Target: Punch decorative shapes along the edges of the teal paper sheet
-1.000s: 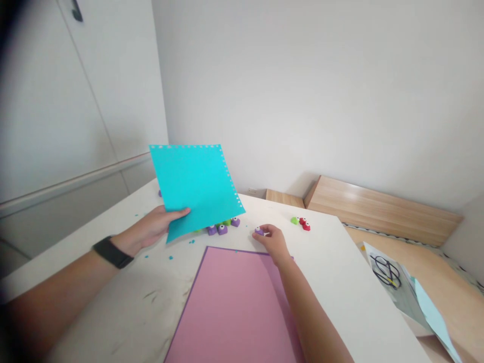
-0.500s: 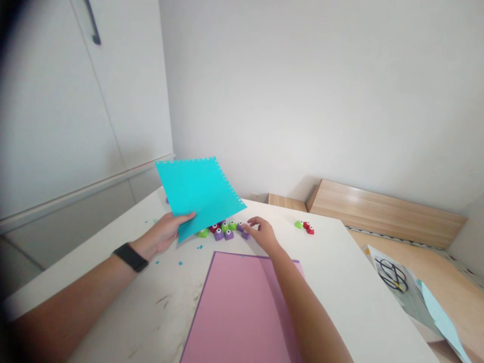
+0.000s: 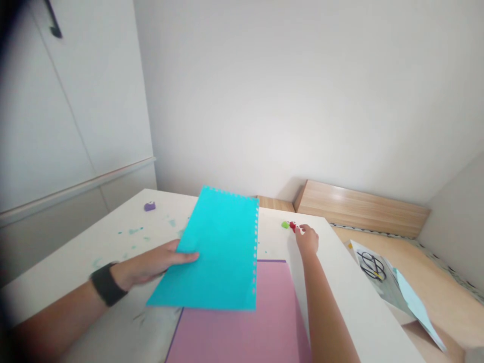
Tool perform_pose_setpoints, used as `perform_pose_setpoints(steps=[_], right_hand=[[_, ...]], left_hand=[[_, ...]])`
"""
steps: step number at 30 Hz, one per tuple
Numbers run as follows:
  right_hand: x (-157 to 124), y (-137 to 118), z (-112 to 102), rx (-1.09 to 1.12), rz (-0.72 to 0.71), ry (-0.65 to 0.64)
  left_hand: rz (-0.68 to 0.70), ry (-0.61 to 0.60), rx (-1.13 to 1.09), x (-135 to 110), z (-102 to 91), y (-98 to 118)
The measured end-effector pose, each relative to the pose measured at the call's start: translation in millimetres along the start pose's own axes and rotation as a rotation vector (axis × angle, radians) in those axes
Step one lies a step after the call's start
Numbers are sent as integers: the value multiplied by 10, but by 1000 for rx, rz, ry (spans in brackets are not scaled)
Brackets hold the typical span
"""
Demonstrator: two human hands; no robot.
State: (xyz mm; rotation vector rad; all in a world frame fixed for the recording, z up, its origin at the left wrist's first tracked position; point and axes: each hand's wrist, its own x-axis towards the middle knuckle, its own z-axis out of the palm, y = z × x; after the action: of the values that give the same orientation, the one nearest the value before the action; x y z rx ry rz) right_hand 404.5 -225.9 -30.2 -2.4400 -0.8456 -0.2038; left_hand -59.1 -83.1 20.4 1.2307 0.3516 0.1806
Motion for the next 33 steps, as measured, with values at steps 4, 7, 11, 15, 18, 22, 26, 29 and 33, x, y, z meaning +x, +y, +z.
perform_pose_setpoints(steps=[4, 7, 11, 15, 18, 22, 26, 29, 33], right_hand=[[-2, 40, 87, -79, -18, 6], [65, 6, 142, -117, -36, 2], [165, -24, 207, -141, -21, -48], [212, -23, 236, -129, 8, -94], [223, -10, 180, -103, -4, -127], [205, -24, 34, -36, -29, -132], [28, -222, -71, 104, -67, -103], [-299, -483, -169, 562, -97, -249], [-916, -735, -397, 951, -59, -557]], left_hand=[[-148, -281, 183, -34, 174, -80], [-168, -276, 318, -12, 188, -158], [-132, -231, 360, 38, 160, -217], [-147, -231, 363, 39, 164, -193], [-144, -229, 364, 26, 172, -155], [-111, -177, 361, 40, 146, -144], [-51, -37, 411, 85, 91, -182], [7, 42, 504, 121, 77, -189], [74, 139, 592, 158, 109, -164]])
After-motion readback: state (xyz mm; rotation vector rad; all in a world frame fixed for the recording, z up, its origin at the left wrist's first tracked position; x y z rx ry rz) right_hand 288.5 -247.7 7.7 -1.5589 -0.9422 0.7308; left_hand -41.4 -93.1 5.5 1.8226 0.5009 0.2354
